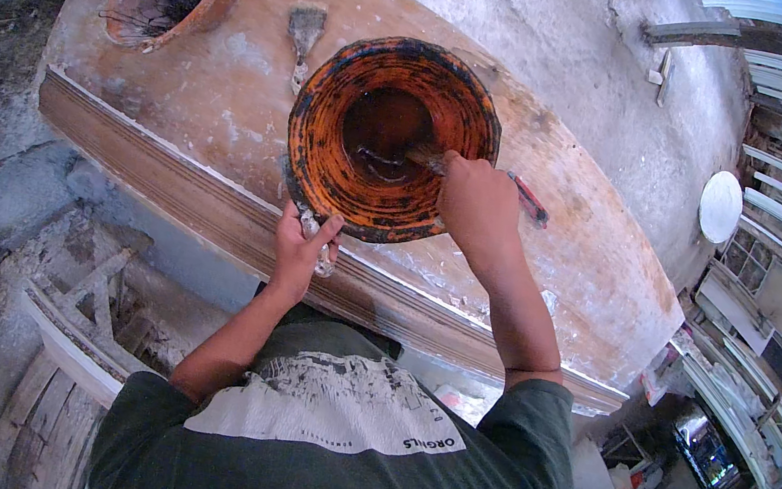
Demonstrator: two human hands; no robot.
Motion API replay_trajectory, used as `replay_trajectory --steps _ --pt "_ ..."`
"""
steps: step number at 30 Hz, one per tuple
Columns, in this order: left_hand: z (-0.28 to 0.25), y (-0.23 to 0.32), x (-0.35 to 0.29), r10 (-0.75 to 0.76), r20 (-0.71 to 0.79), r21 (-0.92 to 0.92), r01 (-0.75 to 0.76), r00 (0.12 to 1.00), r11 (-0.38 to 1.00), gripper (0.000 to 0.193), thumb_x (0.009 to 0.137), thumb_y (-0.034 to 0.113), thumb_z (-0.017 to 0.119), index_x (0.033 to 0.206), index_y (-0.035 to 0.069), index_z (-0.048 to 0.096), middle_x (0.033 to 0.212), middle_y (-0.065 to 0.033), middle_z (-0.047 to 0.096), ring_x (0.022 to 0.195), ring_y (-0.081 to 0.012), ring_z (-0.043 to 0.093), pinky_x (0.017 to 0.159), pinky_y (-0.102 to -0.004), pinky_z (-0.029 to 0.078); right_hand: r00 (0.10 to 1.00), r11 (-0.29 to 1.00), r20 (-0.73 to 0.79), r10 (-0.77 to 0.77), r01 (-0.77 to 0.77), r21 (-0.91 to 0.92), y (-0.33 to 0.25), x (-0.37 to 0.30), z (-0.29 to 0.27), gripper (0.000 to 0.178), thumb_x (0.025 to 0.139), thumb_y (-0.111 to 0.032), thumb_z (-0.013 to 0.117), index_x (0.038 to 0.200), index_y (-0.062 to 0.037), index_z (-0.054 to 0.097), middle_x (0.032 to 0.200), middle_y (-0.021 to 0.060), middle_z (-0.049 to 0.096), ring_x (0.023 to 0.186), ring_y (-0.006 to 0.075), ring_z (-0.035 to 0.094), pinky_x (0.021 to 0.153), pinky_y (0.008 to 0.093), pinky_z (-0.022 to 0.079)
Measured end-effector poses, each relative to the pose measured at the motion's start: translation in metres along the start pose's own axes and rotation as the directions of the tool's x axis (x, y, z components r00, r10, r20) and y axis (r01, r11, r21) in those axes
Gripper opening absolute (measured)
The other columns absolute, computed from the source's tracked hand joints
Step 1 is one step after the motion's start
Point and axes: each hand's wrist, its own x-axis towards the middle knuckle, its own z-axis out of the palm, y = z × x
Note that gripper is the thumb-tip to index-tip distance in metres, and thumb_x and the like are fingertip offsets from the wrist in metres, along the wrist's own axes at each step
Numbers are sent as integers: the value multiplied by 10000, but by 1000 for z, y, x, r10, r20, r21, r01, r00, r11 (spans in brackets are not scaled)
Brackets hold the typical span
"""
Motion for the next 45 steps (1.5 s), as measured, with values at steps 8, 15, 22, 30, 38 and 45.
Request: replay_trajectory --steps 8,15,22,30,38,45 --pt "-51 11 -7 315 -83 20 -314 945 949 403 870 -16 564 1227 52 392 908 -44 485 673 -98 499 565 -239 459 988 997 -155 1 10 76 -29 22 26 173 828 -105 560 984 -51 612 766 175 667 701 345 675 606 454 539" --pt "-64 46 0 428 146 402 -449 892 798 414 845 -42 561 1240 -27 436 1040 -79 500 933 -185 532 837 -291 447 969 990 -220 -110 88 -109 -34 37 46 118 804 -100 580 889 -40 636 777 155 677 698 289 690 564 397 534" --pt "-35 75 -7 538 389 585 -652 748 483 401 797 -48 602 1197 -31 575 1063 -133 544 972 -241 570 858 -310 455 947 985 -302 -109 62 -161 -26 30 57 105 822 -122 568 816 -82 665 725 114 677 698 266 692 596 394 541" --pt "-41 88 -6 487 327 552 -582 810 598 384 808 -31 636 1186 18 586 1084 -94 581 992 -187 588 858 -311 485 905 942 -339 259 -159 295 -33 -100 -87 168 900 -226 619 1062 -187 641 835 136 686 779 304 678 657 417 506" --pt "-60 65 -19 557 170 547 -548 813 633 320 847 67 659 1156 1 610 981 -104 652 865 -161 622 799 -305 500 856 949 -465 225 -83 305 -24 -83 17 214 855 -125 662 1068 -132 637 902 138 683 761 318 676 641 386 517" --pt "-95 38 -58 284 76 350 -292 956 890 379 879 136 680 1223 28 562 867 8 595 698 -52 505 605 -231 443 668 913 -713 214 123 389 -54 -118 -9 260 853 -108 660 1109 -156 649 931 128 688 821 279 683 668 381 520"
